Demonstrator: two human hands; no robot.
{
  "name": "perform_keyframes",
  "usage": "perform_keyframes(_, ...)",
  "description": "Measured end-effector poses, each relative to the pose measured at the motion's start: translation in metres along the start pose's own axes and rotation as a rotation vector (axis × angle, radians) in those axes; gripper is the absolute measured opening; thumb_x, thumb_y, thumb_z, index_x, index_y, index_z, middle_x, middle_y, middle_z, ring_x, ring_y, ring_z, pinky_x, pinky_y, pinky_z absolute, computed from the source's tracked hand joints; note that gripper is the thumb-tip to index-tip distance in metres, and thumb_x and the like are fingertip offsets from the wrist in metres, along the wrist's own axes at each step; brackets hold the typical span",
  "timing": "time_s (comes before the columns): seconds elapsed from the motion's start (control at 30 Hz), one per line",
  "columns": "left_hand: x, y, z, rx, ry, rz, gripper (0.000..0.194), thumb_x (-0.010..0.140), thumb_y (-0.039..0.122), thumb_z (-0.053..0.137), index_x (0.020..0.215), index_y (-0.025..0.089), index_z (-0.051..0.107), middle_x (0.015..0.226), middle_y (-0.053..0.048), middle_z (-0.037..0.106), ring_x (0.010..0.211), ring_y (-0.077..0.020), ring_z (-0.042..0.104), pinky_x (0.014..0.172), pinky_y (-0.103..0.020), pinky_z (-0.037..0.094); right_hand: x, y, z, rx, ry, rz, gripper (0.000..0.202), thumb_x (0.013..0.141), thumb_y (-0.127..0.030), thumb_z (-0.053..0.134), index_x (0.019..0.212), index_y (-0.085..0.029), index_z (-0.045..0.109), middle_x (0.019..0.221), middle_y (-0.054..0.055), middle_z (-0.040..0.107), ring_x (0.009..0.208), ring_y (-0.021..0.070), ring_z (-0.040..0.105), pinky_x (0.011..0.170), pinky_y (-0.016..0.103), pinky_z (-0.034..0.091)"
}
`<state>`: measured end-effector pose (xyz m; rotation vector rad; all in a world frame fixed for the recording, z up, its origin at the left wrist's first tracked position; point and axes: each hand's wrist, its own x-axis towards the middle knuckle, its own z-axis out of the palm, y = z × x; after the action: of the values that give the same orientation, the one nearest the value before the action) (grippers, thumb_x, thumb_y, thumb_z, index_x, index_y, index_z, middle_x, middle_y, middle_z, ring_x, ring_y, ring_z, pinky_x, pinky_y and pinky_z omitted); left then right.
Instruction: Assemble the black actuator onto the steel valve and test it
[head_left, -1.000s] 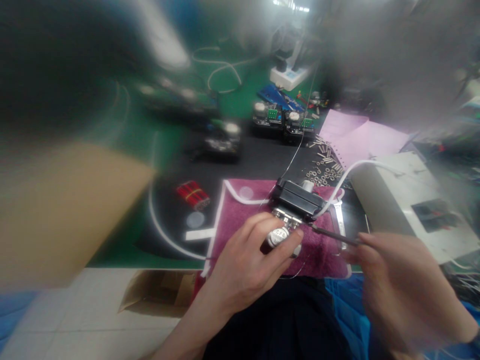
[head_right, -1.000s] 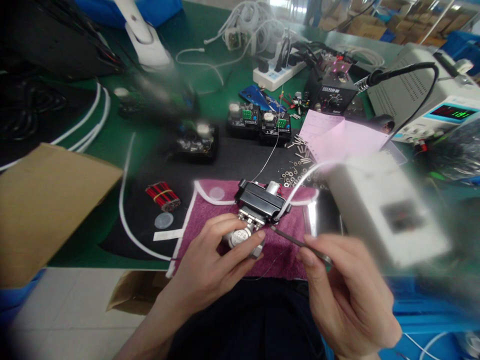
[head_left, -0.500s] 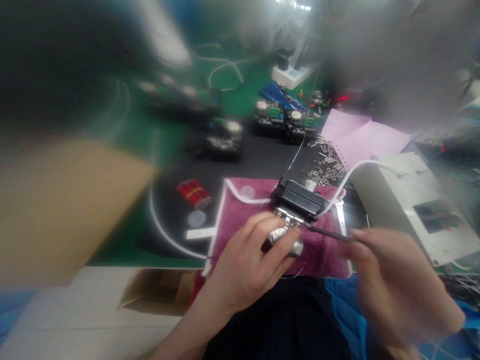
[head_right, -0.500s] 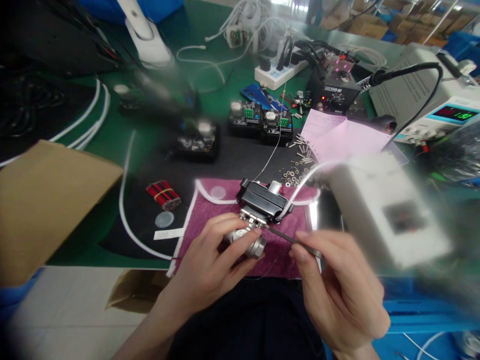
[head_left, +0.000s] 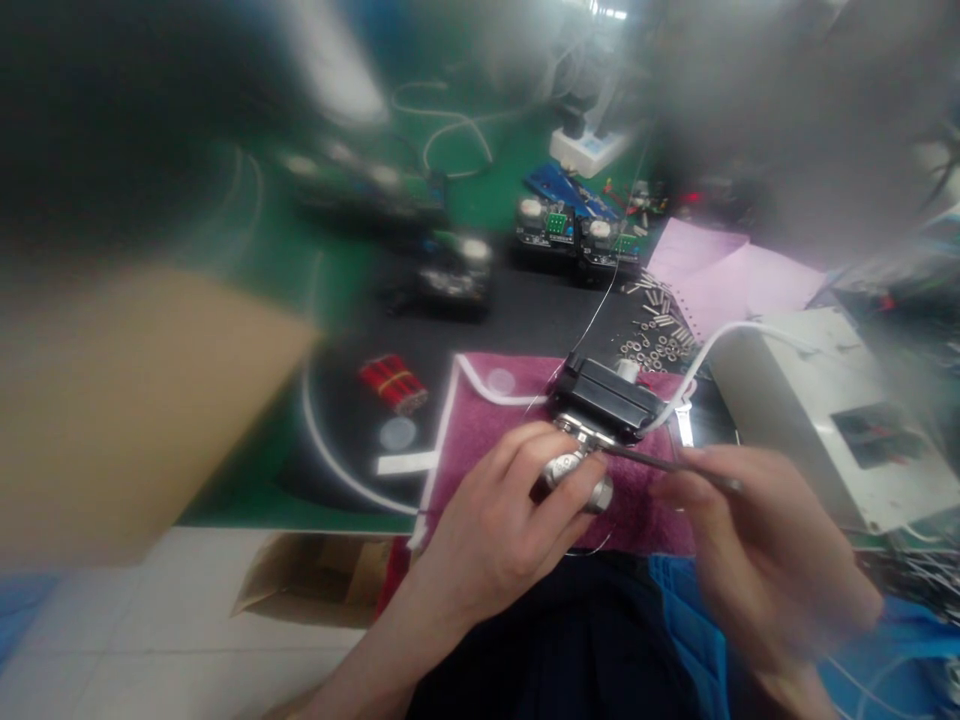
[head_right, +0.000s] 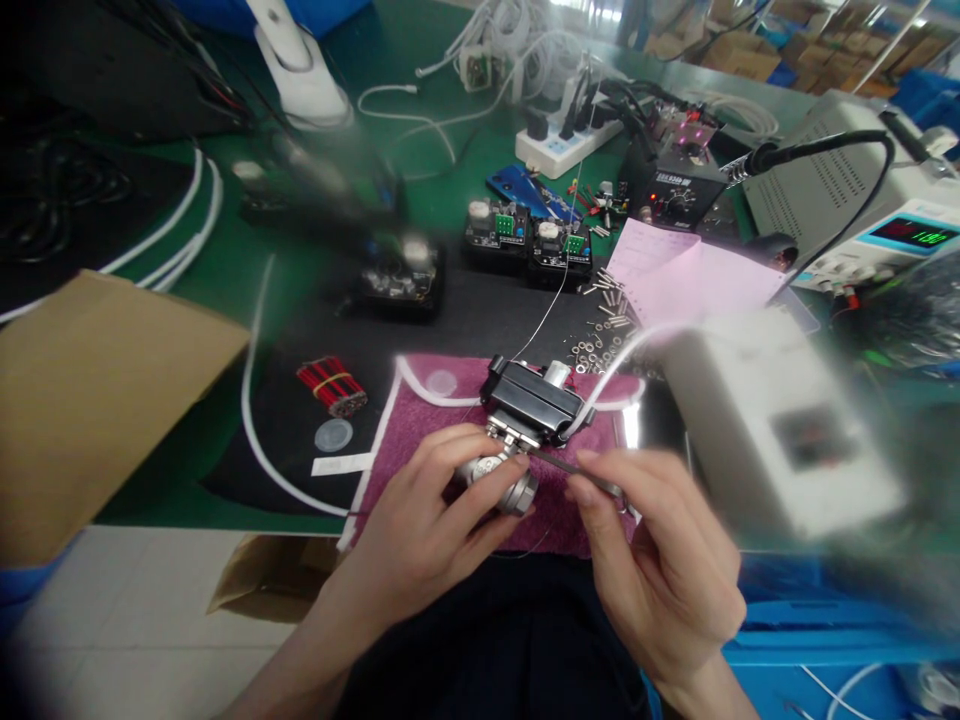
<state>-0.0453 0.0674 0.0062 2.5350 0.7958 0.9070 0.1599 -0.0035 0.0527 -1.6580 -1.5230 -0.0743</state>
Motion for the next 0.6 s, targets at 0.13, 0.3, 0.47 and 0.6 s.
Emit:
perform_keyframes(0.13,0.0,-0.001,0.001,0.008,-0.009,0.012,0.049,0.091,0.02,0.073,0.139,0.018,0.061,0.133,-0.013,0.057,0.129,-0.0294,0.054,0.111,-0.047,0.055,-0.002,0.002,-0.001,-0.028,0.013,0.021,0.014,0.088,-0.015,0.078,0.1,-0.022,0.076,0.093,0.003,0.076,0.082,0.0184,0.07,0.073,0.031,0.054)
perform_keyframes(0.3,0.0,0.0,0.001,0.018,-0.018,0.014,0.051,0.091,0.019,0.074,0.14,0.019,0.061,0.133,-0.013,0.057,0.128,-0.029,0.053,0.111,-0.047,0.055,-0.007,0.007,-0.005,-0.031,-0.007,0.023,0.013,0.089,-0.014,0.078,0.099,-0.022,0.076,0.091,0.002,0.075,0.079,0.016,0.069,0.072,0.029,0.052)
perform_keyframes(0.47,-0.001,0.001,0.001,0.015,-0.034,-0.007,0.051,0.092,0.021,0.072,0.142,0.021,0.06,0.134,-0.013,0.057,0.13,-0.0286,0.053,0.11,-0.047,0.055,-0.016,0.016,-0.013,-0.093,-0.04,0.037,0.011,0.09,-0.017,0.078,0.1,-0.021,0.075,0.091,0.001,0.074,0.077,0.0138,0.067,0.068,0.026,0.05)
perform_keyframes(0.6,0.0,0.001,0.001,0.003,-0.029,-0.014,0.05,0.093,0.022,0.072,0.142,0.021,0.061,0.134,-0.012,0.056,0.129,-0.0283,0.053,0.111,-0.047,0.055,-0.02,0.027,-0.018,-0.164,-0.145,0.029,0.007,0.093,-0.023,0.075,0.099,-0.021,0.073,0.089,0.002,0.074,0.075,0.0144,0.067,0.066,0.026,0.051)
